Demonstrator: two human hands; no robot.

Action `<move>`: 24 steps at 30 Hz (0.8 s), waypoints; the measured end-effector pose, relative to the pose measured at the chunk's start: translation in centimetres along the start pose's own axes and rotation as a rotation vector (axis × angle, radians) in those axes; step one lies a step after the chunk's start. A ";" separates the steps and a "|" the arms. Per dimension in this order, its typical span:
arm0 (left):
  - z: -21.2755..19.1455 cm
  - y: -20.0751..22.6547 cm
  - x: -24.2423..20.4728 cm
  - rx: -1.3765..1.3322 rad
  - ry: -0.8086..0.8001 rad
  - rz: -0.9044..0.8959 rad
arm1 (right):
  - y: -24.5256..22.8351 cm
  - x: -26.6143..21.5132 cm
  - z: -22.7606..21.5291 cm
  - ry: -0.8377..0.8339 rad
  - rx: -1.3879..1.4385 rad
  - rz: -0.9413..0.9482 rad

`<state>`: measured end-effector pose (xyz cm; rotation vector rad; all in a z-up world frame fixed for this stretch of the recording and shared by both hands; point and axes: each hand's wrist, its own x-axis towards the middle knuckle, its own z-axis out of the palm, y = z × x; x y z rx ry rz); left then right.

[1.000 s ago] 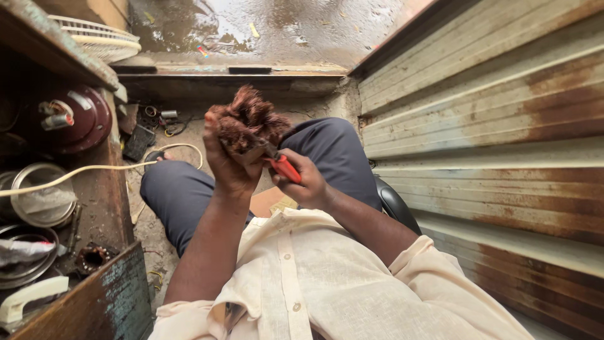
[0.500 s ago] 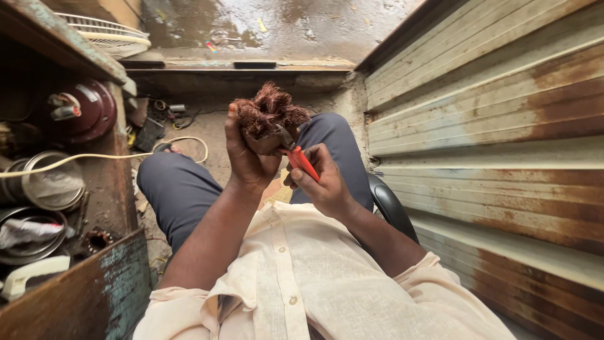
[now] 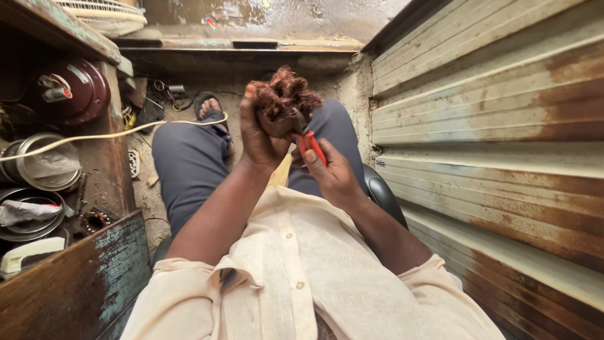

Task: The person uses red-handled pliers to cut a bundle of copper wire held in their left hand. They repeatedly snip strands while seated in a cluttered workshop area.

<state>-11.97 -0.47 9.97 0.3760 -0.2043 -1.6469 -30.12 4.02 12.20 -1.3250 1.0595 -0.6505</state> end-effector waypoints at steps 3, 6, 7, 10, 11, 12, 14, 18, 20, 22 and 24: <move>-2.1 -0.2 1.6 -0.093 0.077 -0.012 | 0.1 1.5 0.9 -0.019 0.158 -0.008; -4.7 -0.4 2.9 -0.120 0.072 0.011 | 0.3 2.5 1.8 0.005 0.121 0.051; -5.4 -0.4 3.3 -0.130 0.039 0.002 | 0.2 2.8 2.1 0.010 0.117 0.068; -7.2 0.2 4.5 -0.184 0.001 0.017 | -0.1 4.5 3.3 0.021 0.104 0.094; -7.8 0.5 5.0 -0.223 0.032 0.037 | -0.1 5.2 3.8 0.029 0.102 0.101; -8.4 0.8 5.2 -0.264 0.067 0.052 | 0.1 5.6 4.4 0.041 0.105 0.112; -9.7 1.7 5.6 -0.336 0.022 -0.023 | 0.4 6.8 5.4 0.074 0.105 0.134; -9.9 3.0 7.1 -0.340 0.111 -0.070 | 1.1 9.8 6.5 0.132 0.092 0.216; -9.6 3.3 8.6 -0.370 0.070 -0.080 | 1.1 11.0 6.2 0.091 0.137 0.290; -9.7 3.3 9.8 -0.369 0.057 -0.097 | 1.2 12.2 5.5 0.034 0.175 0.342; -10.2 3.4 10.7 -0.337 0.069 -0.109 | 1.6 13.0 5.1 0.002 0.204 0.376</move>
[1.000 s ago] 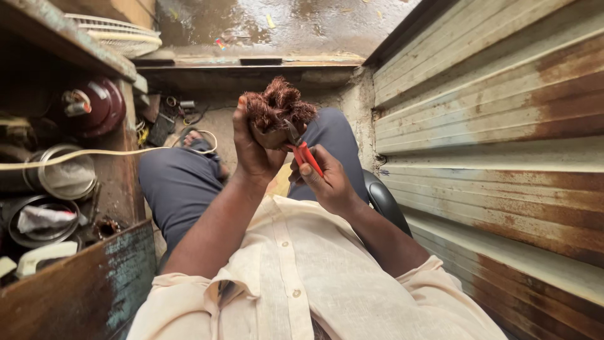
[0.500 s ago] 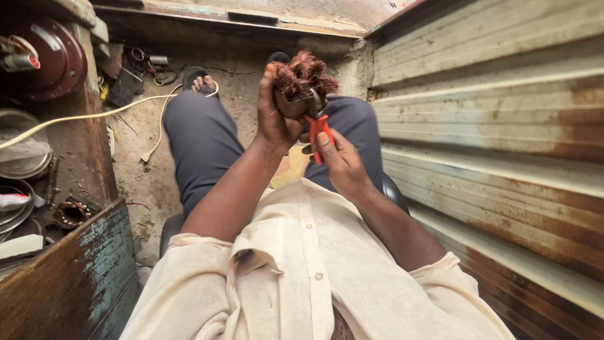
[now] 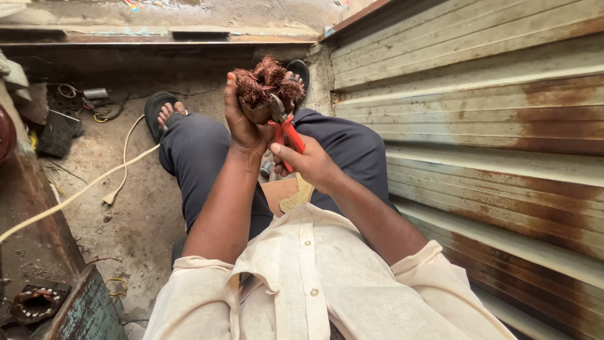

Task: The person uses red-handled pliers to cut a bundle of copper wire held in their left hand. They repeatedly snip strands while seated in a cluttered workshop area.

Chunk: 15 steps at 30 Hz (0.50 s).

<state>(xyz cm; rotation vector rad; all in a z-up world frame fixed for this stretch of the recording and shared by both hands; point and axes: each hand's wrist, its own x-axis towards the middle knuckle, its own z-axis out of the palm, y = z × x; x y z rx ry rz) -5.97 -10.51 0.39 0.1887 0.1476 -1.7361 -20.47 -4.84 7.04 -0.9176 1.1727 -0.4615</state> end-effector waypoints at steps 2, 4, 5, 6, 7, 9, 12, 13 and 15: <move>-0.8 0.5 0.3 -0.013 -0.060 0.008 | 0.5 0.9 -0.2 0.000 0.013 0.014; -1.6 0.6 0.2 -0.014 -0.058 0.031 | 1.1 1.7 -0.2 -0.049 0.021 -0.050; -2.0 0.6 0.2 -0.009 -0.028 0.047 | 1.4 1.9 0.0 -0.074 0.028 -0.084; -2.5 1.0 0.2 0.005 0.000 0.073 | 1.5 2.2 0.2 -0.022 -0.020 -0.085; -2.8 1.0 0.6 0.019 0.035 0.110 | 1.6 2.4 0.3 0.030 -0.067 -0.085; -3.7 0.5 0.7 0.048 0.127 0.186 | 2.4 2.4 0.9 0.090 -0.146 -0.099; -4.1 -0.1 1.1 -0.040 0.080 0.163 | 3.0 2.6 0.8 0.123 -0.206 -0.157; -4.2 0.1 0.9 -0.002 0.019 0.158 | 3.3 2.7 0.8 0.133 -0.197 -0.164; -4.3 -0.1 0.3 0.062 -0.102 0.121 | 4.1 2.5 0.8 0.173 -0.234 -0.177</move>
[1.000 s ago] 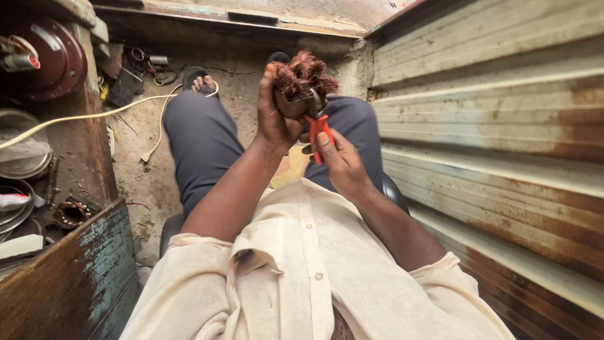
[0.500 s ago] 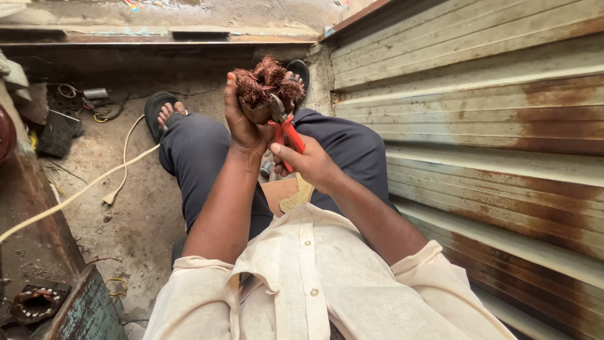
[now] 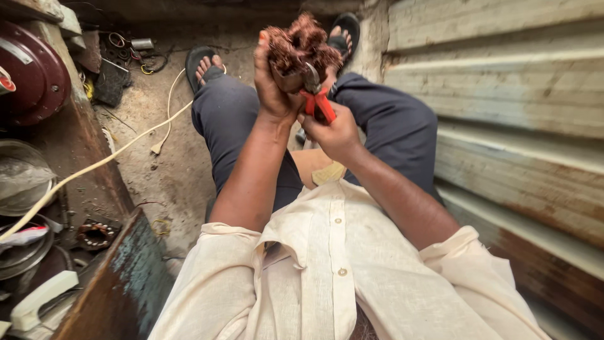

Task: The person uses red-handled pliers to cut a bundle of copper wire held in their left hand. They repeatedly snip strands while seated in a cluttered workshop area.

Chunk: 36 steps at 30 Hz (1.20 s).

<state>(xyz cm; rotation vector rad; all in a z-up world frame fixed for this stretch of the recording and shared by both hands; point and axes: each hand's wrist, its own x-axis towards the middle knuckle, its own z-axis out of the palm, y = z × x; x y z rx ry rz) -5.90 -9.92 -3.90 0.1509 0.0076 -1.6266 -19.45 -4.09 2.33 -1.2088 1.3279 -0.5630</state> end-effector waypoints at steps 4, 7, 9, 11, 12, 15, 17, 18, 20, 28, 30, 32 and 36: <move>-0.2 0.1 -0.1 -0.003 0.106 0.007 | 1.1 0.3 0.1 0.033 -0.053 -0.033; -0.3 0.4 0.2 -0.011 0.104 -0.003 | 0.9 0.7 -0.1 0.059 -0.135 -0.104; -0.5 0.2 0.3 -0.028 0.086 -0.005 | 0.8 1.0 -0.1 0.080 -0.191 -0.142; -0.9 0.0 0.3 0.004 0.109 0.016 | 0.8 1.2 -0.2 0.096 -0.203 -0.160; -1.0 -0.1 0.3 0.020 0.121 0.025 | 0.8 1.1 -0.2 0.088 -0.147 -0.134; -0.8 -0.1 0.4 0.044 0.129 -0.005 | 0.8 1.4 -0.1 0.059 -0.026 -0.088; -0.6 -0.2 0.5 0.018 0.154 -0.024 | 0.6 1.3 -0.5 0.033 -0.007 -0.086; -0.5 -0.3 0.6 0.004 0.167 -0.034 | 0.4 1.4 -0.7 0.005 -0.005 -0.060; -0.6 -0.5 0.5 -0.005 0.103 -0.020 | 0.1 1.2 -1.4 -0.049 0.001 0.000; -1.0 -0.2 0.8 -0.087 0.039 0.016 | -3.0 -1.4 -2.5 -0.128 -0.026 -0.043; -0.7 0.1 0.9 -0.062 0.017 0.008 | -3.9 -1.4 -2.7 -0.117 -0.046 -0.047; -0.5 0.2 0.6 -0.034 0.040 -0.028 | -4.7 -1.7 -2.8 -0.088 -0.128 0.001; -0.3 0.3 0.7 0.020 0.018 -0.039 | -5.9 -2.2 -2.7 -0.097 -0.113 0.011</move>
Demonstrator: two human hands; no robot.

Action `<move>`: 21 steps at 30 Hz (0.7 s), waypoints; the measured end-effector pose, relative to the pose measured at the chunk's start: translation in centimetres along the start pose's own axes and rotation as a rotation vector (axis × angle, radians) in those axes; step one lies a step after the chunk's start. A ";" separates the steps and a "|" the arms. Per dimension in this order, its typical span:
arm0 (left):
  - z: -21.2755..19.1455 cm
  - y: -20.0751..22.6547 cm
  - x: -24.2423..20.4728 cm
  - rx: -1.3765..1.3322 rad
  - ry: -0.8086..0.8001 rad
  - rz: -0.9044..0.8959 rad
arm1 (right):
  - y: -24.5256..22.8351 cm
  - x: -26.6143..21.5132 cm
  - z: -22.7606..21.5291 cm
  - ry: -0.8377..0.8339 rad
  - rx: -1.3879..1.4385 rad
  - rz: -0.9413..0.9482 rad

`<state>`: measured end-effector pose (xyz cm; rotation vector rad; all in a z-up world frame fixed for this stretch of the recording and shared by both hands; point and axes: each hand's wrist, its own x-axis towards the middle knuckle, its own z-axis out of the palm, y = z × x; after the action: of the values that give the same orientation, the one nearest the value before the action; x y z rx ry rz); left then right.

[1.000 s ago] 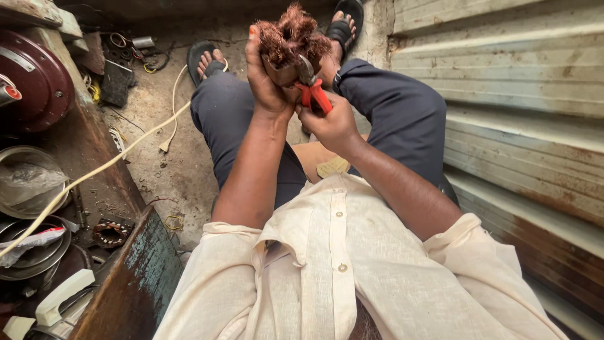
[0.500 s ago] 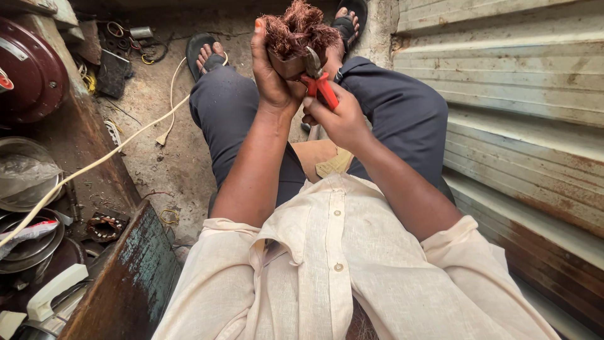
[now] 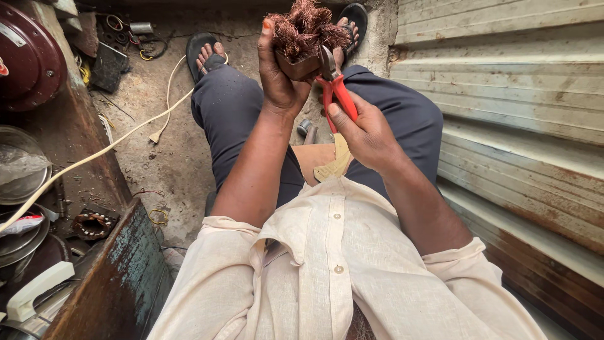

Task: The person uses red-handled pliers to cut a bundle of copper wire held in their left hand. They repeatedly snip strands while seated in a cluttered workshop area.

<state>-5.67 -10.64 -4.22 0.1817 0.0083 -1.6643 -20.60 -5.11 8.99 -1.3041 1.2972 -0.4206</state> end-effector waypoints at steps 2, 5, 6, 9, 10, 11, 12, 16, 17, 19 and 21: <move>0.0 0.0 0.0 0.019 0.050 0.022 | -0.2 -0.3 0.0 0.003 -0.040 0.068; 0.3 0.0 0.0 0.061 0.049 0.053 | -0.1 -0.7 0.1 -0.022 -0.038 0.039; 0.4 0.1 -0.1 0.076 0.037 0.062 | 0.1 -0.7 0.1 -0.022 -0.038 0.033; 0.8 0.1 -0.2 0.089 0.003 0.060 | 0.5 -0.4 0.2 -0.015 -0.038 0.013; 0.9 0.2 -0.2 0.079 0.003 0.049 | 0.4 -0.3 0.1 -0.013 -0.040 0.007; 0.9 0.2 -0.3 0.068 0.008 0.038 | 0.4 -0.3 0.0 -0.013 -0.042 0.004; 1.0 0.2 -0.3 0.058 0.012 0.027 | 0.2 -0.2 0.0 -0.009 -0.046 0.011; 1.0 0.0 0.0 0.040 0.028 0.031 | -1.0 -0.2 -0.1 -0.028 -0.047 -0.033; 0.9 -0.2 -0.1 0.033 0.027 0.027 | -1.3 -0.3 -0.1 -0.040 -0.044 -0.059; 0.4 -0.4 0.0 0.044 0.013 0.029 | -1.8 -0.2 -0.2 -0.039 -0.017 -0.045; -0.2 -0.6 0.2 0.080 -0.014 0.041 | -2.0 -0.3 -0.3 -0.039 0.005 -0.035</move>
<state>-6.24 -10.77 -4.49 0.2289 -0.0721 -1.6261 -20.15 -5.61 10.87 -1.3260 1.2417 -0.4200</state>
